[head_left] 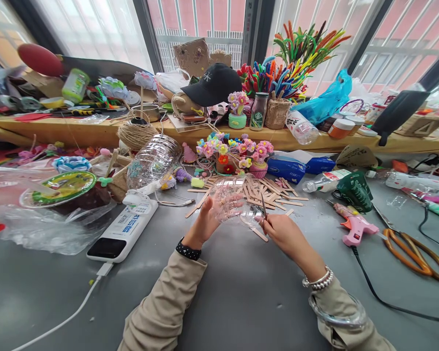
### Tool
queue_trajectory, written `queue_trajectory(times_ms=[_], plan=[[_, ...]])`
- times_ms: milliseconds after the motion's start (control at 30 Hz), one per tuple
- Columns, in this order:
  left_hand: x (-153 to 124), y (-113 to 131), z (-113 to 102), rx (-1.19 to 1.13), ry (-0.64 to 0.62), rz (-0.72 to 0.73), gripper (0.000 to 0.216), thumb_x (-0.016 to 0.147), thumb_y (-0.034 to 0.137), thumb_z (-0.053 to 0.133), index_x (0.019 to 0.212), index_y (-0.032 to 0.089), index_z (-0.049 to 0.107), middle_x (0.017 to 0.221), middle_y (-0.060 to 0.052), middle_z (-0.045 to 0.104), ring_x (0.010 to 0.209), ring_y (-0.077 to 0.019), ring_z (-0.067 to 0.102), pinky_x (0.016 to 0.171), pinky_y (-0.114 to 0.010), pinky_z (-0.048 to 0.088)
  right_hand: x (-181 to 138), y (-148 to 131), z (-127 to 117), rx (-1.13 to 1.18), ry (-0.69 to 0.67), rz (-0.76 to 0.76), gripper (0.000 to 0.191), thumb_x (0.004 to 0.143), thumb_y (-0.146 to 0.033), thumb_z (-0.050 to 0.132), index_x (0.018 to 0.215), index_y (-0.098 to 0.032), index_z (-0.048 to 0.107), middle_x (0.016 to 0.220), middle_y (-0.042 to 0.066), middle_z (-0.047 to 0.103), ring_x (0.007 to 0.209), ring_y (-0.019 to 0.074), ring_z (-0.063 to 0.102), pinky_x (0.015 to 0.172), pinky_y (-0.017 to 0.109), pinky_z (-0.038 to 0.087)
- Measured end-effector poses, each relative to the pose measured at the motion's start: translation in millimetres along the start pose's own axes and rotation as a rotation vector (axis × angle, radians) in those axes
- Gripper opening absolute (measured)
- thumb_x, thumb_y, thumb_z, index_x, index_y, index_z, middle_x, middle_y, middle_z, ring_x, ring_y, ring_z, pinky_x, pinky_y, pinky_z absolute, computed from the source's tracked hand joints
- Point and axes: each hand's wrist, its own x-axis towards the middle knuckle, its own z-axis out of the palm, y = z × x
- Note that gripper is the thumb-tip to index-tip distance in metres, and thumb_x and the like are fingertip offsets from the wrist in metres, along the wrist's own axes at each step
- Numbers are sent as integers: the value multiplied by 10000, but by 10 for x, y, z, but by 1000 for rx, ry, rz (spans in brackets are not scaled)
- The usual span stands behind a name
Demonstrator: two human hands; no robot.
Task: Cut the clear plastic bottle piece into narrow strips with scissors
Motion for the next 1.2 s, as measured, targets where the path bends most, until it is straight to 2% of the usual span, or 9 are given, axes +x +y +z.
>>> queue_trajectory(times_ms=[267,467,567,800,967,1200], plan=[[9,-14,-13,16,-8,-42,881,593,646,634,1296,169,400,1158,-156,603,1067,-333,553,840,-410,426,-1,31,12,11,-10,-50,434,939,-366,299,744,-165,630,807,87,685,736,180,606,572,251,303],[-6,-30,-8,-6,-28,-34,945,594,599,674,1364,185,314,1179,-150,601,1136,-327,517,936,-423,378,-10,20,-20,-30,-38,-26,440,937,-366,309,728,-163,639,779,95,680,718,188,609,558,259,299],[-9,-40,-19,-1,-26,-32,946,605,596,669,1376,193,297,1167,-143,611,1127,-321,526,937,-420,376,-9,9,-23,-20,-46,-22,450,944,-348,294,724,-169,643,739,79,670,714,182,606,573,250,311],[6,-35,-30,25,-22,-24,886,637,625,619,1359,195,339,1106,-130,636,1030,-301,579,875,-410,412,6,-18,2,3,-40,-3,540,957,-337,249,610,-175,629,660,67,647,684,176,601,609,240,337],[4,-35,-24,21,-15,-33,859,635,628,621,1334,194,373,1114,-135,634,1022,-302,587,846,-393,424,8,-22,-4,-20,-42,-12,527,954,-306,269,614,-167,647,678,79,660,705,179,608,624,241,338],[-2,-42,-43,4,-44,-62,781,682,639,563,1305,194,409,1099,-132,642,976,-290,612,818,-393,440,-16,6,-19,-85,-9,-21,509,934,-402,313,659,-160,666,733,108,687,699,199,623,543,265,292]])
